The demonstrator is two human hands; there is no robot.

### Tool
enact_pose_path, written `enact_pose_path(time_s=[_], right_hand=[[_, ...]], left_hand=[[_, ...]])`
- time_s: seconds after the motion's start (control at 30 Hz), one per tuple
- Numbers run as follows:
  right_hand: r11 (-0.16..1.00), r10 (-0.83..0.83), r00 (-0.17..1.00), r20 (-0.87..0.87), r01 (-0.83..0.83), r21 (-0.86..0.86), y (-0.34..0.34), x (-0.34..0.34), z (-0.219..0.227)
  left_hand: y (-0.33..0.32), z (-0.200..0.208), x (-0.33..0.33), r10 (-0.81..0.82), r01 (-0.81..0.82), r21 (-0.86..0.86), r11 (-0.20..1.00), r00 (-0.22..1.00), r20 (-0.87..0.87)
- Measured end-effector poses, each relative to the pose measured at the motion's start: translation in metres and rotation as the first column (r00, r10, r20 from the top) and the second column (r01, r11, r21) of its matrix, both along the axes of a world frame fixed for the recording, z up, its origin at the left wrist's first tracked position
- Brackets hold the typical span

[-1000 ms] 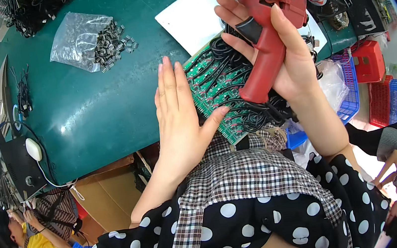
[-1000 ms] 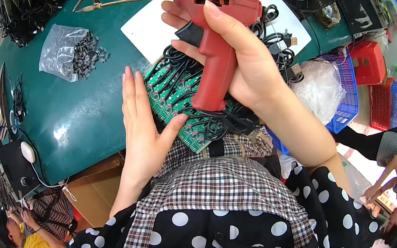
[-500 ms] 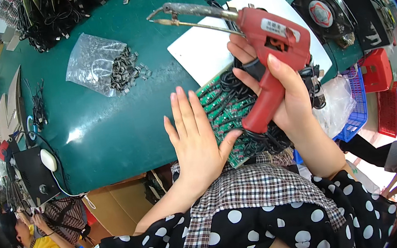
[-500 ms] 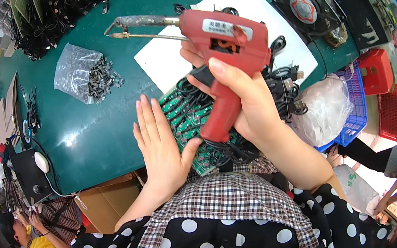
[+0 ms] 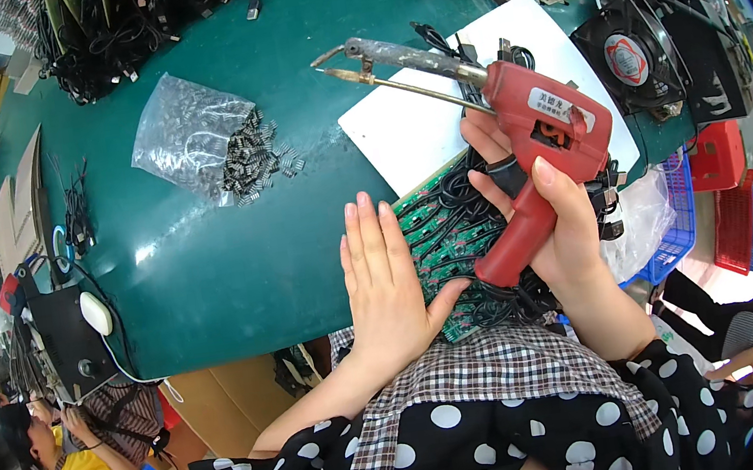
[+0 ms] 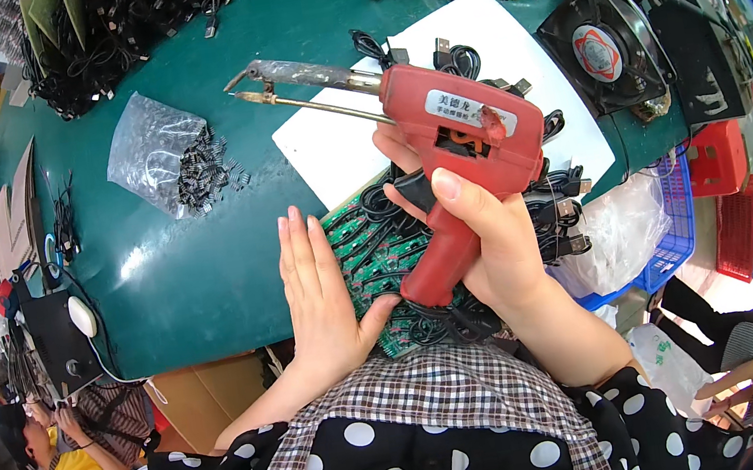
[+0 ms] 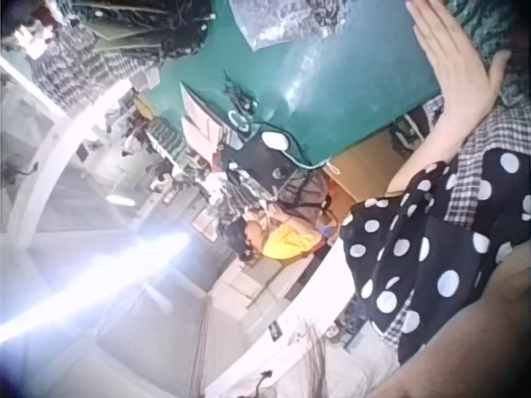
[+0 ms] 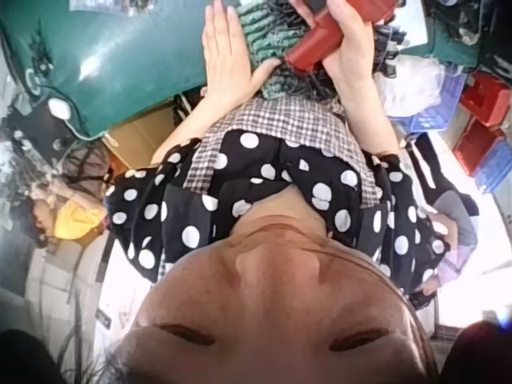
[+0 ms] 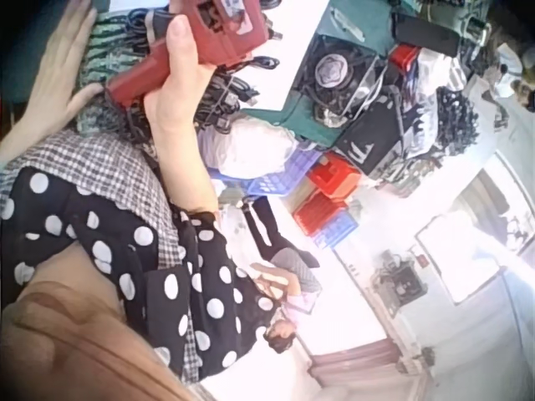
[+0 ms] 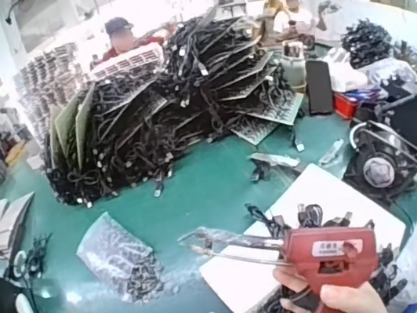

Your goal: The person picks up electronic components from the table by hand, places them onto a circuit board, and solders them using a soldering gun.

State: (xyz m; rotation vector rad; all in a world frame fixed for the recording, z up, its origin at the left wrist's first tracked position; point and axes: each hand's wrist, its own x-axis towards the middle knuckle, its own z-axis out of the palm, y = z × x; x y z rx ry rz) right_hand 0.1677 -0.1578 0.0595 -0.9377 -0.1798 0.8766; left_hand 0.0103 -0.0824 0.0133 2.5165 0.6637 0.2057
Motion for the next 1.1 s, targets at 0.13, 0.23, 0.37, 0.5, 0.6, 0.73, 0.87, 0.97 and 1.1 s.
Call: enact_pose_path(time_s=[0.13, 0.23, 0.37, 0.5, 0.6, 0.73, 0.87, 0.97, 1.1], right_hand=[[1.000, 0.025, 1.000, -0.015, -0.025, 0.003, -0.007, 0.000, -0.006], [0.998, 0.015, 0.998, -0.066, -0.012, 0.058, -0.006, 0.001, -0.011], [0.985, 0.077, 0.984, -0.163, -0.051, 0.162, 0.001, 0.008, -0.013], [0.938, 0.187, 0.954, -0.234, -0.103, 0.332, 0.002, 0.011, -0.021], [0.934, 0.205, 0.939, -0.277, -0.103, 0.343, 0.001, 0.016, -0.026], [0.872, 0.282, 0.860, -0.425, -0.045, 0.487, -0.015, 0.031, -0.012], [0.811, 0.213, 0.919, -0.333, 0.023, 0.584, -0.069, 0.043, 0.013], [0.804, 0.125, 0.930, -0.346, 0.110, 0.584, -0.107, 0.047, 0.018], [0.797, 0.056, 0.918, -0.392, 0.195, 0.571, -0.136, 0.043, 0.006]], left_hand=[[-0.001, -0.015, -0.002, -0.063, 0.064, 0.029, 0.998, 0.998, -0.018], [0.003, -0.017, -0.001, -0.047, 0.060, 0.116, 0.991, 0.992, -0.113], [0.010, 0.001, 0.002, 0.285, -0.097, -0.490, 0.866, 0.901, 0.327], [0.000, 0.017, -0.005, 0.659, 0.053, -0.995, 0.079, 0.747, 0.092], [-0.008, 0.021, -0.012, 0.318, -0.079, -0.964, 0.255, 0.948, 0.006], [-0.010, 0.030, -0.015, 0.326, 0.068, -0.890, 0.450, 0.916, 0.235], [-0.009, 0.043, -0.013, 0.401, 0.271, -0.961, -0.046, 0.887, 0.231], [-0.002, 0.046, -0.013, 0.451, 0.411, -0.909, -0.067, 0.825, 0.340], [0.025, 0.053, -0.050, 0.600, 0.597, -0.802, 0.011, 0.638, 0.483]])
